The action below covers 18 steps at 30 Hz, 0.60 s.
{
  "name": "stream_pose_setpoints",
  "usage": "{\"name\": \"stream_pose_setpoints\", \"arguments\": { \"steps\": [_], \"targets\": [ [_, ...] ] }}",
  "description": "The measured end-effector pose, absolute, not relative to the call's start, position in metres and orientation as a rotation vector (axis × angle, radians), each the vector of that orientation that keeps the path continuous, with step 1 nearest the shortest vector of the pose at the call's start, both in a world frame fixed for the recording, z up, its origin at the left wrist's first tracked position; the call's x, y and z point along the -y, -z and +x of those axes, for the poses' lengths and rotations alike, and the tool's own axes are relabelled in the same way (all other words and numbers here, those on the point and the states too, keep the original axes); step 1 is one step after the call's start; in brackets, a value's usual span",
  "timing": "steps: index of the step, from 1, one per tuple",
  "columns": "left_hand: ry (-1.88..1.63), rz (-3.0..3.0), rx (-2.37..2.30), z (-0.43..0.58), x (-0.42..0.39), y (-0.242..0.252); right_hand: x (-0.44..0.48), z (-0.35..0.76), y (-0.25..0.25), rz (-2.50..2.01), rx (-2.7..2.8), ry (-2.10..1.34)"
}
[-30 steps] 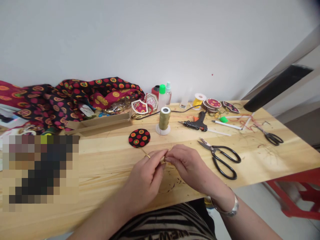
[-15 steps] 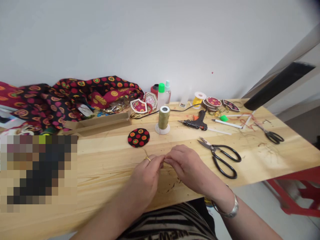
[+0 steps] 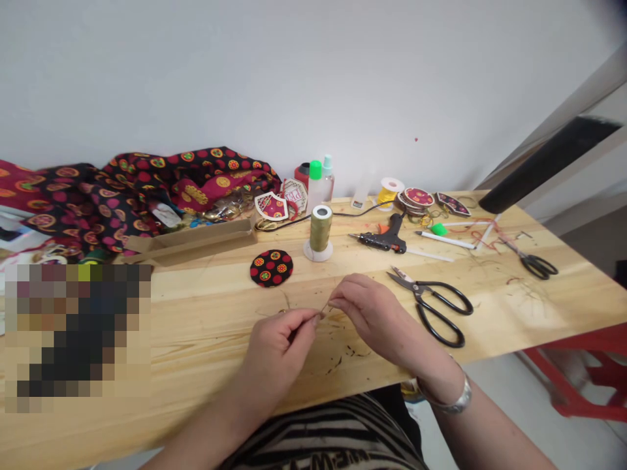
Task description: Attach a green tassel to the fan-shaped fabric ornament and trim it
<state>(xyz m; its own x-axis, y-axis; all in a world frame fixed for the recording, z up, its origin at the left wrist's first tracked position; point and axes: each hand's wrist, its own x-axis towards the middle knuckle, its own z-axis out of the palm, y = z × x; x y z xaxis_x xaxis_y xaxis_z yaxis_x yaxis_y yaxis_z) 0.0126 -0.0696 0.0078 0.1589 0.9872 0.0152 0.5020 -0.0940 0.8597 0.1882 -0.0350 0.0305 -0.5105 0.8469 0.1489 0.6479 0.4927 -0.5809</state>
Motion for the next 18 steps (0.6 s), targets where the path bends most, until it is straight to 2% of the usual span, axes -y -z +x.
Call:
{"name": "stream_pose_setpoints", "arguments": {
  "steps": [10,14,18],
  "targets": [
    [-0.795,1.288,-1.424,0.013,0.067,-0.016,0.03,0.194,-0.023,-1.288,2.247,-0.569],
    [-0.807,1.2,-1.443,0.008,0.067,-0.014,0.028,0.211,-0.022,-1.441,2.199,-0.268],
    [-0.83,1.126,-1.469,0.006,0.066,-0.016,0.038,0.253,-0.015,-1.844,2.202,0.155]
  ]
}}
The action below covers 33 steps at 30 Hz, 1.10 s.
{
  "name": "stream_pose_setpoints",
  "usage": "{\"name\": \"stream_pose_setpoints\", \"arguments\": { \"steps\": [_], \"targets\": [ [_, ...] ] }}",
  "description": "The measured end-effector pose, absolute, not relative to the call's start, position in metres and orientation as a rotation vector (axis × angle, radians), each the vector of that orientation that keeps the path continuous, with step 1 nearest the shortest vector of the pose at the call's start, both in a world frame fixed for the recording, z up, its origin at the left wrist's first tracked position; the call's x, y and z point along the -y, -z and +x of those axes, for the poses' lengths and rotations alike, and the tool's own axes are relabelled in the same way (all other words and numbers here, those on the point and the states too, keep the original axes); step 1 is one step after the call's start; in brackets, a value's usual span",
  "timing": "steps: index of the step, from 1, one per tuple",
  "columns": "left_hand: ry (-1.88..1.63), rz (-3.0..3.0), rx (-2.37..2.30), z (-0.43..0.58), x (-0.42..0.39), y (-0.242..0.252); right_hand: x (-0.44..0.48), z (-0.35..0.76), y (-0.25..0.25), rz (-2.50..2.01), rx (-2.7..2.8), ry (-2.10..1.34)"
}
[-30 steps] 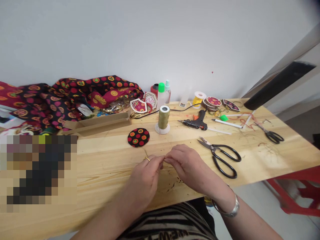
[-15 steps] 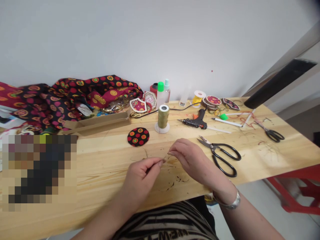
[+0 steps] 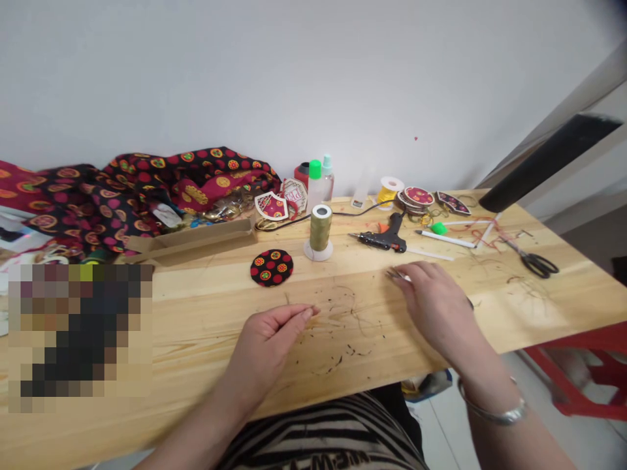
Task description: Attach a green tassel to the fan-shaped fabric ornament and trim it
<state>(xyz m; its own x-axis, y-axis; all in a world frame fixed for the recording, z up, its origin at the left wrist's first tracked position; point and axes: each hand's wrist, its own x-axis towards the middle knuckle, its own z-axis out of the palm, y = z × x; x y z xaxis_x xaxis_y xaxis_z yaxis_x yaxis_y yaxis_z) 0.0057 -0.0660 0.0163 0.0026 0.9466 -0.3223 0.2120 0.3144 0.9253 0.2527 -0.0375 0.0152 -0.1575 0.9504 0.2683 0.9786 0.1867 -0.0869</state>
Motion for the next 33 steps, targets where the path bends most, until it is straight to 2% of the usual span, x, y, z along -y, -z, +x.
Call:
{"name": "stream_pose_setpoints", "arguments": {
  "steps": [5,10,21,26,31,33],
  "targets": [
    [-0.855,1.062,-1.493,0.009,0.064,-0.023,0.057,0.302,0.003,-2.143,2.302,0.25],
    [-0.844,1.062,-1.526,0.011,0.064,-0.023,0.061,0.316,0.014,-2.124,2.318,0.197],
    [-0.893,1.046,-1.515,0.008,0.065,-0.019,0.068,0.31,0.0,-2.108,2.316,-0.027],
    [-0.907,1.015,-1.484,0.007,0.065,-0.02,0.065,0.309,0.001,-2.14,2.286,-0.009],
    [-0.939,0.997,-1.484,0.005,0.065,-0.021,0.066,0.305,-0.005,-2.095,2.091,-0.033],
    [-0.94,0.996,-1.488,0.005,0.065,-0.021,0.07,0.296,-0.015,-1.987,1.985,-0.191]
  ]
}}
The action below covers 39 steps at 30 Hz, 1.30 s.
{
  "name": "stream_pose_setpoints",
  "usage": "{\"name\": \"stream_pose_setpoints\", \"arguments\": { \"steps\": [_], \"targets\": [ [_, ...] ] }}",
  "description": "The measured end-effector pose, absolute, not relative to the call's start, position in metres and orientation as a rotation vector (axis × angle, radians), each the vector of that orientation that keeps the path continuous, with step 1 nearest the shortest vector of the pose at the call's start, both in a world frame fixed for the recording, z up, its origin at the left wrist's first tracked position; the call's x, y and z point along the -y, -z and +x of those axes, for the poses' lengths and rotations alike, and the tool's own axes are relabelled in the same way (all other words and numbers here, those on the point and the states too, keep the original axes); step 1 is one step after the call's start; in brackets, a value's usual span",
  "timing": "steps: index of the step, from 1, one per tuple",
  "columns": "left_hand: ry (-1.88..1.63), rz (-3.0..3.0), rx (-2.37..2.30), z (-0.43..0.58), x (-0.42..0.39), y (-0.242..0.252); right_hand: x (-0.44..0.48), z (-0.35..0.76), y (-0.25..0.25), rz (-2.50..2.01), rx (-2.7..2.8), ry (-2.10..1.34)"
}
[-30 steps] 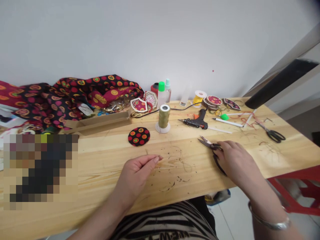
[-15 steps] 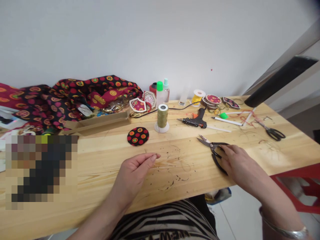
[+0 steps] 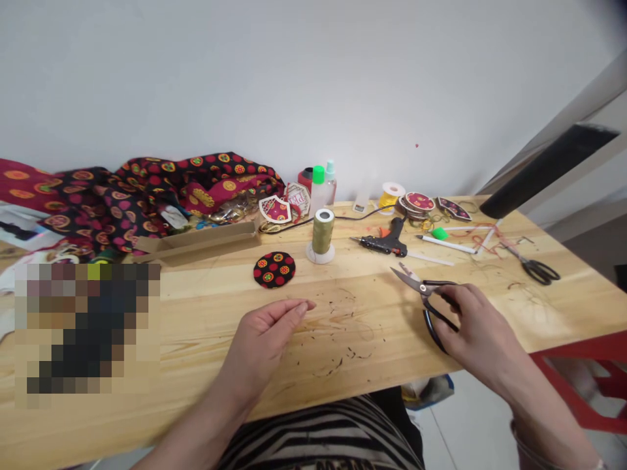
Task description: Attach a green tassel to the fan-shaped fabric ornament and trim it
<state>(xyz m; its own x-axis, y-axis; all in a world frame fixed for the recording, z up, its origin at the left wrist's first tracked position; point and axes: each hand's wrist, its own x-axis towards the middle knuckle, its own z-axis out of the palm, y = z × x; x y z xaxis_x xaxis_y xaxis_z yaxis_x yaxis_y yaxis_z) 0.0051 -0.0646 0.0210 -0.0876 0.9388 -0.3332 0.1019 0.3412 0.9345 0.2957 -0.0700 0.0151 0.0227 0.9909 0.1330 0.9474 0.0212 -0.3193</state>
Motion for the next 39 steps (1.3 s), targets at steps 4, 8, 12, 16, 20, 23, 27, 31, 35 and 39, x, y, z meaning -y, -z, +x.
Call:
{"name": "stream_pose_setpoints", "arguments": {
  "steps": [4,8,12,16,20,23,27,31,35,39],
  "targets": [
    [-0.927,1.012,-1.496,0.006,0.063,-0.022,0.085,0.265,-0.041,-1.61,1.968,-0.941],
    [-0.917,1.03,-1.505,0.007,0.063,-0.024,0.096,0.237,-0.052,-1.423,2.075,-1.261],
    [-0.93,1.035,-1.508,0.007,0.064,-0.025,0.095,0.22,-0.046,-1.51,2.196,-1.232],
    [-0.922,1.056,-1.504,0.005,0.064,-0.023,0.091,0.213,-0.041,-1.599,2.217,-1.157],
    [-0.908,1.087,-1.493,0.005,0.064,-0.023,0.089,0.211,-0.038,-1.675,2.221,-1.08],
    [-0.887,1.108,-1.458,0.008,0.065,-0.025,0.087,0.208,-0.036,-1.689,2.23,-1.022],
    [-0.857,1.129,-1.401,0.012,0.067,-0.027,0.084,0.201,-0.034,-1.683,2.231,-0.92],
    [-0.879,1.14,-1.304,0.013,0.068,-0.024,0.082,0.198,-0.031,-1.68,2.265,-0.808],
    [-0.888,1.115,-1.247,0.012,0.068,-0.022,0.081,0.199,-0.029,-1.68,2.29,-0.783],
    [-0.878,1.106,-1.289,0.013,0.068,-0.024,0.081,0.199,-0.029,-1.683,2.278,-0.798]
  ]
}}
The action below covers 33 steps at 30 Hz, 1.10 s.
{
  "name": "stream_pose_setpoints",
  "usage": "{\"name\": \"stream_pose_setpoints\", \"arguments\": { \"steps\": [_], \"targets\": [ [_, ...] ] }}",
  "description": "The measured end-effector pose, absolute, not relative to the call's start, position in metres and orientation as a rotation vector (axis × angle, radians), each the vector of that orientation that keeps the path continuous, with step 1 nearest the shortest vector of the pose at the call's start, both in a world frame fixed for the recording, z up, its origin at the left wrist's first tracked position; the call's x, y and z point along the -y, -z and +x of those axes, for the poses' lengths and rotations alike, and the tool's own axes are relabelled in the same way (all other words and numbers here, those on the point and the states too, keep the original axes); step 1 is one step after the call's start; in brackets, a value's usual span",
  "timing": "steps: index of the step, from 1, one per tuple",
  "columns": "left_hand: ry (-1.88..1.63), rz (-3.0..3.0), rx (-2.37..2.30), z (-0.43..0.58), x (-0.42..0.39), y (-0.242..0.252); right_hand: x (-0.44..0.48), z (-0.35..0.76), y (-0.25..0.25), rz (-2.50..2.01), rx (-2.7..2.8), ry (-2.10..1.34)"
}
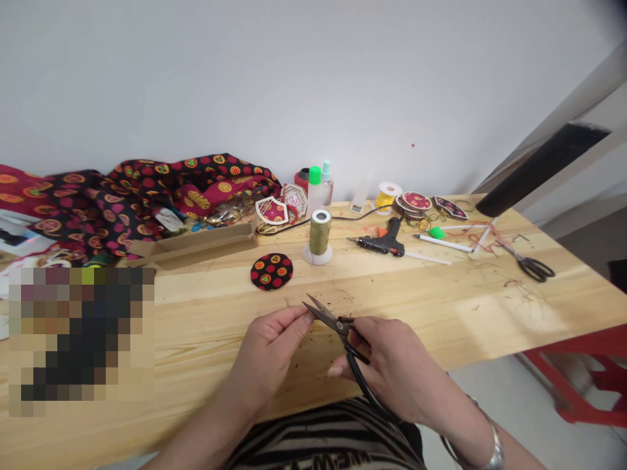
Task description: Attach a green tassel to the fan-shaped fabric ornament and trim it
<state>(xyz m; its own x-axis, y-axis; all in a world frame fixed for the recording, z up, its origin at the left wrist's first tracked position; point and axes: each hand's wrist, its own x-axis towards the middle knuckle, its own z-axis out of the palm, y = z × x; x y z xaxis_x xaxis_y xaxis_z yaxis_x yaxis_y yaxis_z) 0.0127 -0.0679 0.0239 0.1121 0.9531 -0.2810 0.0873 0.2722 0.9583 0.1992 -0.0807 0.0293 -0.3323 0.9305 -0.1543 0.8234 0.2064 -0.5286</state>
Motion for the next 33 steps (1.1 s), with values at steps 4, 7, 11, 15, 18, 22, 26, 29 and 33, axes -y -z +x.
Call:
{"name": "stream_pose_setpoints", "arguments": {
  "steps": [4,7,11,15,18,22,26,29,33],
  "targets": [
    [-0.879,1.103,-1.305,0.013,0.068,-0.025,0.08,0.198,-0.032,-1.682,2.243,-0.838],
    [-0.867,1.087,-1.329,0.013,0.068,-0.023,0.079,0.198,-0.033,-1.706,2.238,-0.84],
    [-0.847,1.072,-1.342,0.012,0.069,-0.02,0.077,0.199,-0.031,-1.713,2.226,-0.847],
    [-0.837,1.08,-1.373,0.013,0.069,-0.02,0.076,0.199,-0.029,-1.722,2.206,-0.846],
    [-0.847,1.078,-1.392,0.013,0.069,-0.02,0.076,0.199,-0.028,-1.717,2.174,-0.872],
    [-0.908,1.011,-1.397,0.012,0.068,-0.017,0.077,0.199,-0.027,-1.623,2.054,-1.1],
    [-1.031,0.852,-1.406,0.01,0.066,-0.012,0.077,0.205,-0.025,-1.389,1.902,-1.546],
    [-1.113,0.755,-1.368,0.009,0.064,-0.011,0.077,0.21,-0.023,-1.266,1.871,-1.677],
    [-1.15,0.733,-1.345,0.008,0.065,-0.012,0.079,0.213,-0.02,-1.072,1.92,-1.754]
  ]
}}
